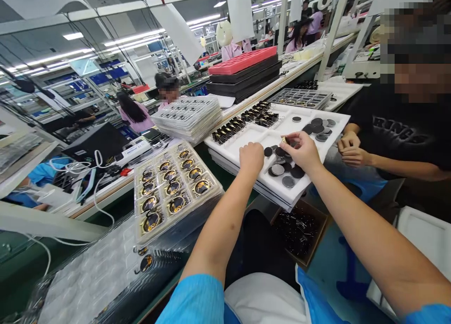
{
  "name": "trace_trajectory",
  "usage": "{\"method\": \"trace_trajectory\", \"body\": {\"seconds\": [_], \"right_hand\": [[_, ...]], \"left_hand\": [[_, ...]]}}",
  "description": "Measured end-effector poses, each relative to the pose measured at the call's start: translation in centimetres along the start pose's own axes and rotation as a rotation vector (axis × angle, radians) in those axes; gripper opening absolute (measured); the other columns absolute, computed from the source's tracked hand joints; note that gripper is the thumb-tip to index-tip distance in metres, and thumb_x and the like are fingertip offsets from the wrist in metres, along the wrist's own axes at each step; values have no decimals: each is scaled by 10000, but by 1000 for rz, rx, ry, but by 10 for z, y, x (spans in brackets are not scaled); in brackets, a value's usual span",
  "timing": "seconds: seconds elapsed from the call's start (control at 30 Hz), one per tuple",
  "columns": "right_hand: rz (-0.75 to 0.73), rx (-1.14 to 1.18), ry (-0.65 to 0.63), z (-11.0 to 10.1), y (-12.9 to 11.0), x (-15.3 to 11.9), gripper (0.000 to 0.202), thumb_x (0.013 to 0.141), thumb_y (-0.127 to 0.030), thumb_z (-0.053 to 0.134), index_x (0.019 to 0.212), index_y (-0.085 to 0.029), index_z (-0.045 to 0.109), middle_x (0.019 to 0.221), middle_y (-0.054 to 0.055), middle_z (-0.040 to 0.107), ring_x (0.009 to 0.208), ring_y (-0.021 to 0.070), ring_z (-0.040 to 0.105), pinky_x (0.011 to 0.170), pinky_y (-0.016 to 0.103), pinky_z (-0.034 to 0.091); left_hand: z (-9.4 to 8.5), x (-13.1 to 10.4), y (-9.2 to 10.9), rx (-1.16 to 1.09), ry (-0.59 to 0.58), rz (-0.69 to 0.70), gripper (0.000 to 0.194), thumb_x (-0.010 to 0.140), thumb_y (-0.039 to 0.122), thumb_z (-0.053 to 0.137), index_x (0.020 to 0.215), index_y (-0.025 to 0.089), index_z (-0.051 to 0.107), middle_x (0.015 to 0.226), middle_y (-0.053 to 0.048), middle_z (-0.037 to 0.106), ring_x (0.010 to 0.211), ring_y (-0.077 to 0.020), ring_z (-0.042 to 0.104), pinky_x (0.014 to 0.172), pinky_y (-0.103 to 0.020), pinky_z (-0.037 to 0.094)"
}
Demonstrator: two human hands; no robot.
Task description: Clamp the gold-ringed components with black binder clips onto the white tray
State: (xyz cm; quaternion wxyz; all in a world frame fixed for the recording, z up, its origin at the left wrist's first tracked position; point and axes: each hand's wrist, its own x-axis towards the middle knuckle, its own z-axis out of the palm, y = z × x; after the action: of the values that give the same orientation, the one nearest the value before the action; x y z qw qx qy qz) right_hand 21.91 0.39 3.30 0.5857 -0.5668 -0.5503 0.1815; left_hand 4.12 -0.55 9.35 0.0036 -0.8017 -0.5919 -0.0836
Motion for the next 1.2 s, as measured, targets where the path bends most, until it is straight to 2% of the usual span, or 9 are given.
{"method": "trace_trajectory", "body": {"seconds": [0.17, 0.3, 0.43, 0.57, 0.67, 0.77, 0.93, 1.07, 1.2], "right_hand": [[17, 168, 45, 1, 2, 1, 410, 696, -418, 809, 997, -225, 607, 1031, 104, 743, 917, 269, 695, 787, 420, 570], [256, 376, 136, 1, -11, 8, 105, 820, -244, 698, 890, -195, 638, 946, 138, 738, 787, 213, 691, 717, 366, 571], [435, 438, 174, 4, -40, 26, 180, 854, -87, 600, 692, -157, 631, 817, 142, 693, 610, 152, 623, 615, 343, 571], [242, 376, -58, 41, -89, 33, 104, 831, -103, 644, 795, -146, 731, 872, 96, 705, 648, 165, 642, 644, 373, 607], [-82, 189, -262, 103, -137, 27, 153, 815, -187, 692, 943, -154, 770, 796, 48, 725, 723, 208, 678, 726, 391, 606], [-244, 29, -435, 181, -182, 16, 134, 830, -178, 677, 916, -153, 777, 837, 47, 754, 806, 224, 698, 842, 378, 577], [-265, -199, -583, 275, -221, -1, 196, 890, -156, 628, 1029, -147, 766, 1076, 119, 765, 1016, 259, 691, 936, 350, 518], [-289, -252, -652, 298, -223, -3, 151, 836, -117, 677, 948, -139, 776, 992, 139, 777, 975, 275, 699, 912, 356, 516], [-369, -252, -669, 281, -217, 19, 131, 846, -146, 666, 908, -140, 781, 966, 118, 776, 978, 280, 688, 935, 355, 498]], "left_hand": [[-17, -18, 5, -139, 93, -45, 240, 985, 245, 554, 1169, 105, 620, 1062, -167, 732, 1033, -289, 691, 917, -399, 474], [-43, -83, -6, -948, 313, -99, 320, 1006, 396, 507, 1162, 169, 672, 1008, -94, 751, 937, -228, 707, 843, -343, 529], [-81, -173, -53, -1538, 187, -176, 501, 950, 605, 532, 996, 158, 753, 863, -88, 735, 677, -195, 665, 621, -334, 560], [-123, -221, -128, -1445, 349, -390, 525, 831, 664, 682, 955, 162, 775, 831, -83, 713, 583, -155, 594, 560, -337, 566], [-137, -205, -187, -1214, 496, -382, 334, 840, 457, 746, 1024, 179, 751, 834, -46, 674, 667, -144, 625, 645, -301, 584], [-134, -163, -237, -913, 590, -442, 289, 888, 306, 662, 1141, 168, 682, 774, -2, 608, 660, -138, 619, 694, -311, 588], [-119, -100, -285, -327, 405, -469, 223, 902, 238, 614, 1094, 165, 701, 852, -49, 703, 790, -207, 652, 834, -356, 532], [-105, -80, -301, -255, 310, -411, 171, 889, 208, 623, 978, 174, 766, 941, -94, 746, 897, -250, 657, 909, -371, 494], [-95, -78, -309, -224, 279, -373, 271, 930, 247, 574, 1098, 161, 769, 1114, -136, 734, 970, -265, 652, 975, -393, 471]]}}
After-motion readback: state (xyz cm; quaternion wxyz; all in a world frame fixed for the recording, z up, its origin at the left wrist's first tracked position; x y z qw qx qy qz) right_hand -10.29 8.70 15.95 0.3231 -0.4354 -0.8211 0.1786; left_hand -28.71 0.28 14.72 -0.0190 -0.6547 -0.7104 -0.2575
